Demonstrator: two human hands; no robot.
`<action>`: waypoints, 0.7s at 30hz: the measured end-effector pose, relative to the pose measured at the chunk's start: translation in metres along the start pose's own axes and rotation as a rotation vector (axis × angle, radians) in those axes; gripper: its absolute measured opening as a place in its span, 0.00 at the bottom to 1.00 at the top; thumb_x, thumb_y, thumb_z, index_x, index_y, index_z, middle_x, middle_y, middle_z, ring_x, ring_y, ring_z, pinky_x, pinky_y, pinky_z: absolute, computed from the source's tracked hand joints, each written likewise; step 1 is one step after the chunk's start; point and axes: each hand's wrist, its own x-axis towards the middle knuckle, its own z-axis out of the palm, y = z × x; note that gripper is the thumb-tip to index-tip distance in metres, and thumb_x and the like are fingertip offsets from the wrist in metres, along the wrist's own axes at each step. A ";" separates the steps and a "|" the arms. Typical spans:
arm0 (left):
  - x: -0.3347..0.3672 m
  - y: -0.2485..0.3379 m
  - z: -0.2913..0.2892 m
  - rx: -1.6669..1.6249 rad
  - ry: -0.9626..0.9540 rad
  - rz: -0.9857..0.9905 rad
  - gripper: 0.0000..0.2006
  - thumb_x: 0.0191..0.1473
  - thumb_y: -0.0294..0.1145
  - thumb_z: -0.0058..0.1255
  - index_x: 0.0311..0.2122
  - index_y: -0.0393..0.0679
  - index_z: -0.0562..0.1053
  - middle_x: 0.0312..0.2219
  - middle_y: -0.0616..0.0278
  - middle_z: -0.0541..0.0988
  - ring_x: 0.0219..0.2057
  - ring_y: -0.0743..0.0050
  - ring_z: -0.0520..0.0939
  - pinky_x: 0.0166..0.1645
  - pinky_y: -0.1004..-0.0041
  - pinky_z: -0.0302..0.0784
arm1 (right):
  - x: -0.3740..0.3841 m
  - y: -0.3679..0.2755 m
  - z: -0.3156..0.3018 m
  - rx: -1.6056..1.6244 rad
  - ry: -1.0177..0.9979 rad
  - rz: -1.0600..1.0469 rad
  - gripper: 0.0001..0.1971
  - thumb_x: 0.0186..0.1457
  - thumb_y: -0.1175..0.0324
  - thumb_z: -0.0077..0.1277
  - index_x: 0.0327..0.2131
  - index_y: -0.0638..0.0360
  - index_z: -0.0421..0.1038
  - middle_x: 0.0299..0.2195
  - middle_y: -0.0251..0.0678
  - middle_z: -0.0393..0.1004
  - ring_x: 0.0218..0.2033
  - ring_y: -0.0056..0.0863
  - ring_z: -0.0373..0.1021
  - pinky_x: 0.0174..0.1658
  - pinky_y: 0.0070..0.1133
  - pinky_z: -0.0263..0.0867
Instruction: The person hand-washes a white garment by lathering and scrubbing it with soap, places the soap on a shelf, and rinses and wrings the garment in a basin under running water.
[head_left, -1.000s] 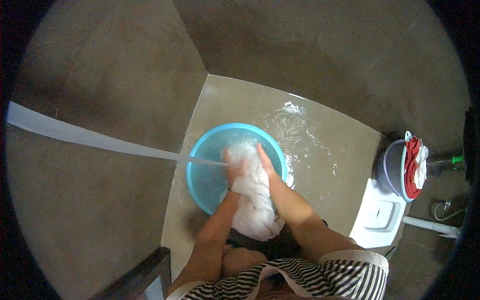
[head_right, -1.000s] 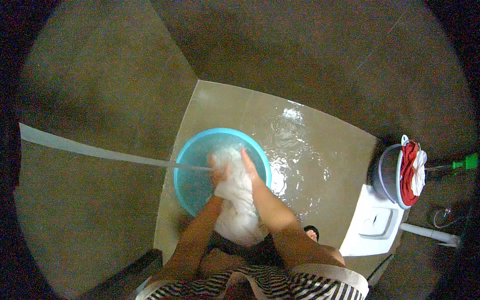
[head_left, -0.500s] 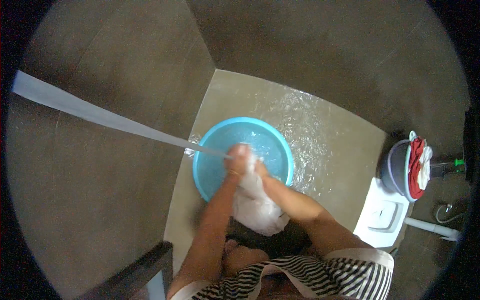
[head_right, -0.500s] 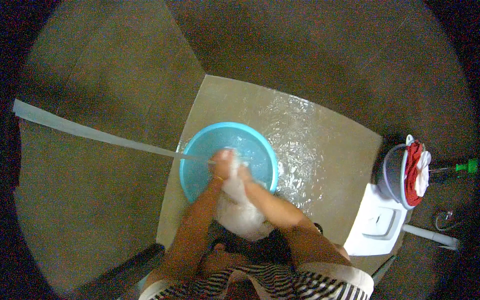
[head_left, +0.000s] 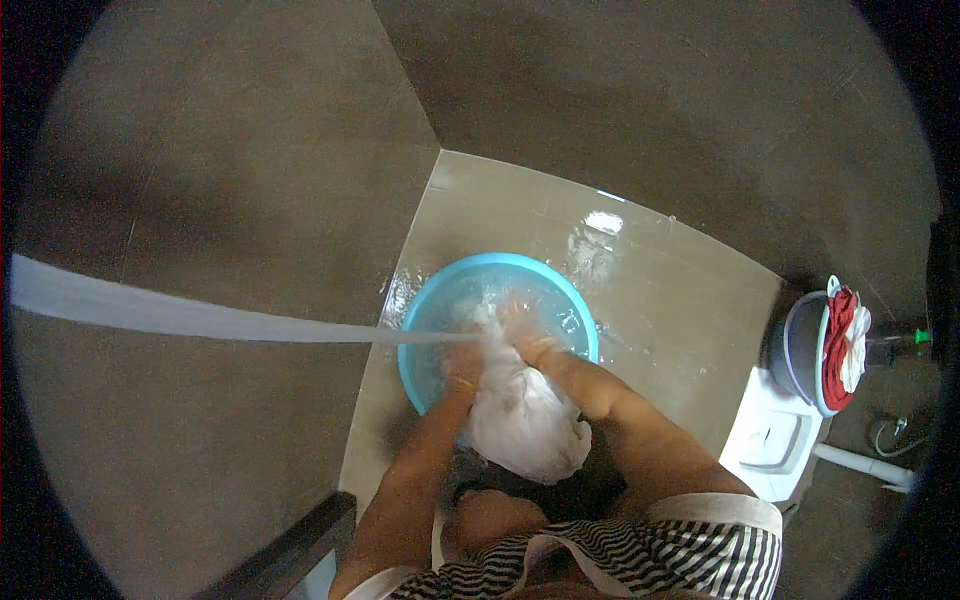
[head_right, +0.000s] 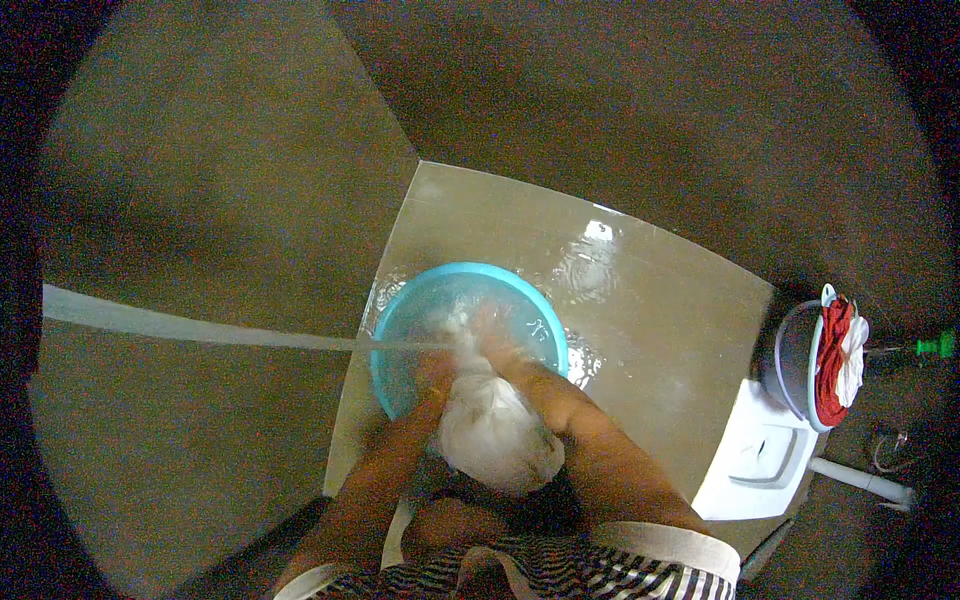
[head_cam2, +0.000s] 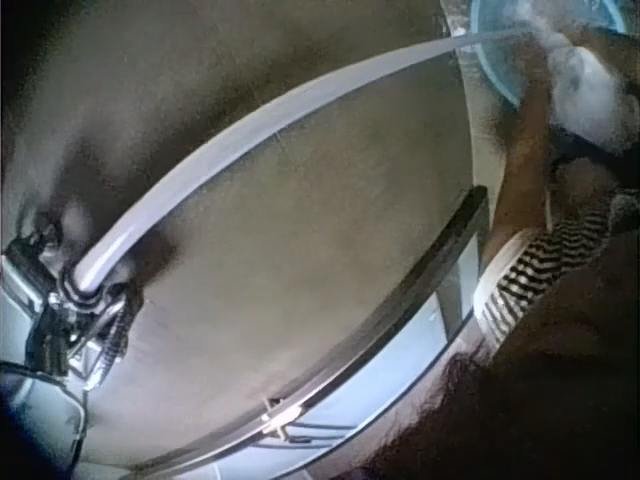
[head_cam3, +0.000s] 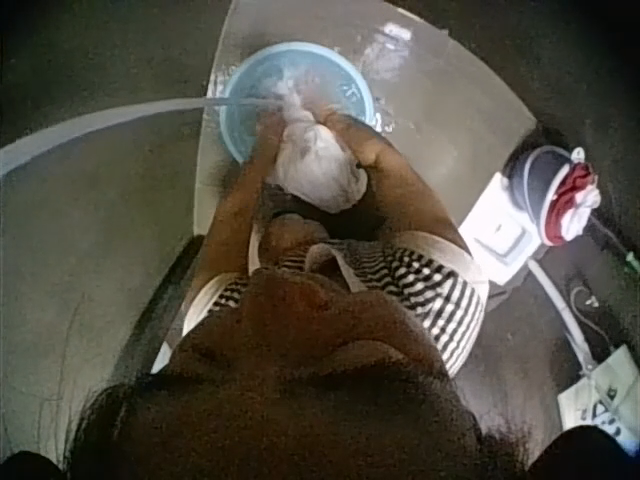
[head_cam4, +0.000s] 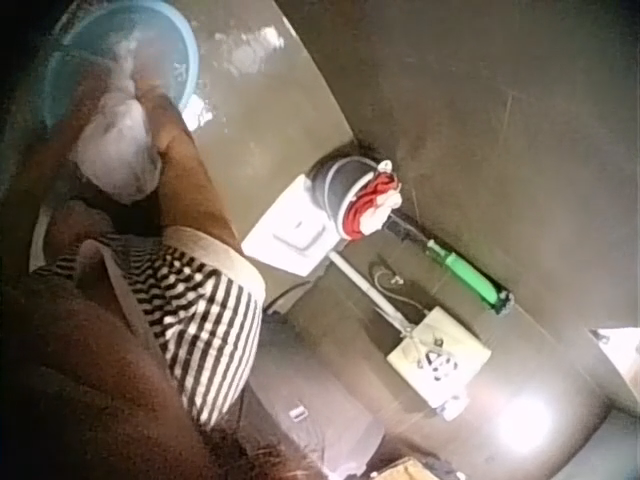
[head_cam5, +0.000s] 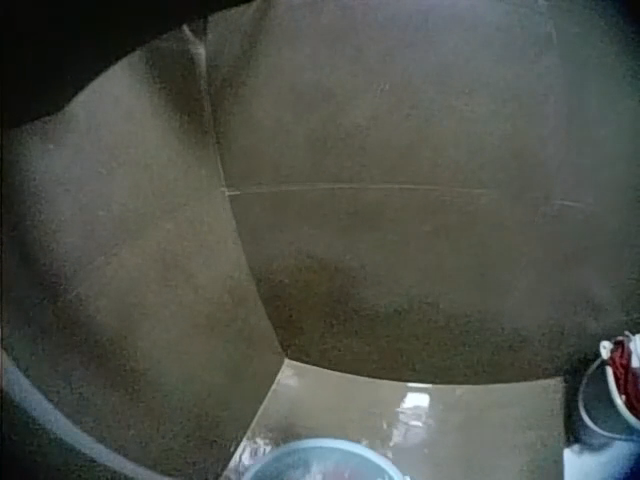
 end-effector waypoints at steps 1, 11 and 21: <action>0.002 -0.026 0.013 -0.199 -0.288 0.009 0.16 0.49 0.36 0.37 0.44 0.46 0.65 0.44 0.51 0.67 0.39 0.56 0.71 0.45 0.60 0.65 | -0.002 -0.020 0.000 0.022 -0.006 -0.038 0.27 0.46 0.63 0.42 0.52 0.54 0.54 0.53 0.47 0.52 0.56 0.43 0.45 0.56 0.37 0.43; 0.052 -0.092 -0.114 -0.674 -0.427 -0.239 0.38 0.31 0.40 0.60 0.50 0.37 0.58 0.47 0.50 0.64 0.47 0.60 0.66 0.50 0.70 0.63 | 0.036 -0.018 -0.090 0.761 0.271 0.122 0.15 0.35 0.70 0.50 0.33 0.59 0.68 0.29 0.45 0.71 0.37 0.36 0.67 0.39 0.26 0.62; 0.056 -0.128 -0.202 -1.265 -0.057 -0.219 0.28 0.31 0.18 0.53 0.44 0.38 0.63 0.37 0.55 0.71 0.37 0.69 0.73 0.37 0.72 0.71 | 0.042 -0.085 -0.199 0.818 0.516 0.130 0.12 0.33 0.80 0.43 0.29 0.62 0.65 0.29 0.50 0.68 0.35 0.42 0.65 0.38 0.29 0.60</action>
